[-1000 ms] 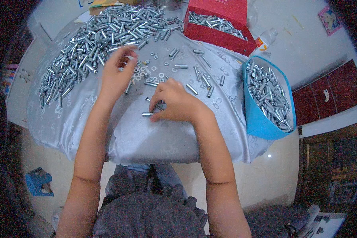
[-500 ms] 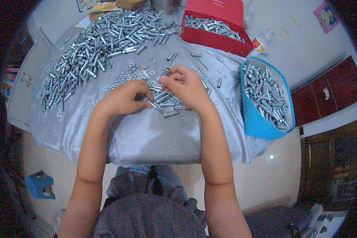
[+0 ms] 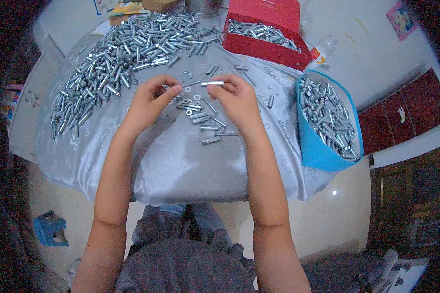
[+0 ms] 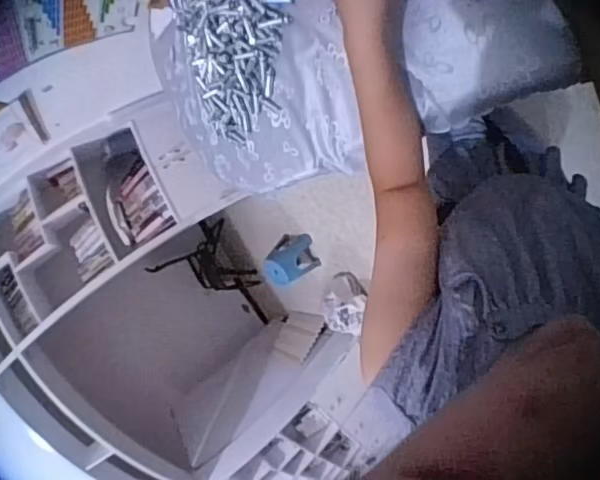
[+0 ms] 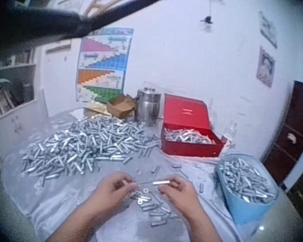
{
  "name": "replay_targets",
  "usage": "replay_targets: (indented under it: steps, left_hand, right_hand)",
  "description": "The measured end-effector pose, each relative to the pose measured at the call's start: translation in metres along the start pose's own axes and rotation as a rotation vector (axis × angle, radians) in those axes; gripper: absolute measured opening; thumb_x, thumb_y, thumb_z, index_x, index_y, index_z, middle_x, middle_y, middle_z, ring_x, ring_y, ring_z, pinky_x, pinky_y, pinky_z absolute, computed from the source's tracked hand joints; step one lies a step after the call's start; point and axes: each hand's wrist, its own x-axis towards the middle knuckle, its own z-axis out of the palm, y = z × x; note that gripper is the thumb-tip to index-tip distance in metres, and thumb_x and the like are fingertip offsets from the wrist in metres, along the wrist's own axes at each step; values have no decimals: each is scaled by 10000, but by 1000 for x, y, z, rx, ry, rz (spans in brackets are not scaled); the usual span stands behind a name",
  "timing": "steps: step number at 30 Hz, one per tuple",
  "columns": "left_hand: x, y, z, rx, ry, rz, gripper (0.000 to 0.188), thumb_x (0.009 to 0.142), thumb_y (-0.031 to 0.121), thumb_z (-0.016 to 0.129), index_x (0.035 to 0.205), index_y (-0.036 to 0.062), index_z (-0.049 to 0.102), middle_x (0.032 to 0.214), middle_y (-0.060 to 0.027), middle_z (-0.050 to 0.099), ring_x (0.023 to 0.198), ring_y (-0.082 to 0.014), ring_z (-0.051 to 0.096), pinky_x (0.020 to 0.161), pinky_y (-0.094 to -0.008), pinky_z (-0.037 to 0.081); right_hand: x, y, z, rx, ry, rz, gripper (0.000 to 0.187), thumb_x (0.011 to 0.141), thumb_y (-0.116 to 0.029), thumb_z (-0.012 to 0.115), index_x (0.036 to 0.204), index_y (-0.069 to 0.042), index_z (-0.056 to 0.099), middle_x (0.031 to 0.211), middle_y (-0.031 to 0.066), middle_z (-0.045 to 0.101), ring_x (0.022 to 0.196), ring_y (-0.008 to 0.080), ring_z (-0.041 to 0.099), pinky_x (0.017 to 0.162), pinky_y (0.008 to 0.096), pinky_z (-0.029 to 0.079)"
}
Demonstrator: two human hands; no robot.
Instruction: The person repeatedly picks up small metal pins and washers from a table, inserts the washers onto the pins, and places the assembled units into a blue container. The person handles the components one at a time throughout the clip.
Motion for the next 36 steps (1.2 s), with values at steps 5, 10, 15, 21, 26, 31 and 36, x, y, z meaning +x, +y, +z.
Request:
replay_targets:
  steps: [5, 10, 15, 21, 26, 31, 36]
  left_hand:
    - [-1, 3, 1, 50, -24, 19, 159, 786, 164, 612, 873, 32, 591, 782, 1, 567, 652, -59, 475, 575, -203, 392]
    - [-2, 1, 3, 52, -25, 54, 156, 786, 163, 611, 875, 36, 593, 792, -4, 576, 646, -67, 480, 579, -209, 399]
    - [-3, 1, 5, 55, -23, 41, 155, 793, 165, 603, 876, 35, 589, 769, 1, 563, 640, -64, 476, 572, -208, 392]
    - [-3, 3, 5, -18, -60, -8, 159, 795, 156, 600, 884, 26, 582, 736, 6, 540, 630, -52, 465, 560, -202, 385]
    - [-3, 10, 10, -356, -65, -11, 187, 782, 96, 603, 935, -1, 559, 739, -16, 556, 642, -60, 506, 576, -193, 415]
    - [-3, 13, 8, -502, -123, -99, 214, 775, 76, 603, 963, -12, 552, 760, -37, 578, 656, -92, 552, 613, -214, 458]
    - [-2, 14, 11, -516, -99, -199, 204, 793, 139, 600, 937, -3, 569, 789, -52, 591, 680, -105, 567, 648, -235, 475]
  right_hand:
    - [-1, -2, 1, 42, 10, -19, 224, 781, -132, 587, 964, -4, 571, 748, 28, 599, 668, 65, 534, 570, 172, 375]
    - [0, -2, -3, 24, 28, -17, 201, 775, -100, 588, 943, 9, 565, 752, 47, 602, 680, 90, 550, 592, 192, 402]
    - [1, 0, -2, 87, -12, -37, 205, 777, -90, 589, 947, 19, 554, 773, 62, 605, 700, 110, 565, 622, 208, 427]
    - [-1, -5, -3, 102, -50, 44, 210, 778, -70, 593, 960, 28, 551, 834, 95, 614, 741, 131, 583, 671, 220, 452]
    - [-3, -1, 4, 133, -167, 25, 214, 762, -47, 610, 960, 19, 565, 816, 91, 620, 749, 125, 587, 674, 216, 459]
    - [-6, -4, 9, 125, -242, 55, 215, 771, -67, 607, 971, 10, 582, 825, 88, 623, 751, 115, 579, 669, 214, 456]
    - [-3, 4, 10, 229, -207, -6, 229, 812, -138, 571, 988, 9, 579, 848, 90, 621, 739, 113, 573, 646, 216, 445]
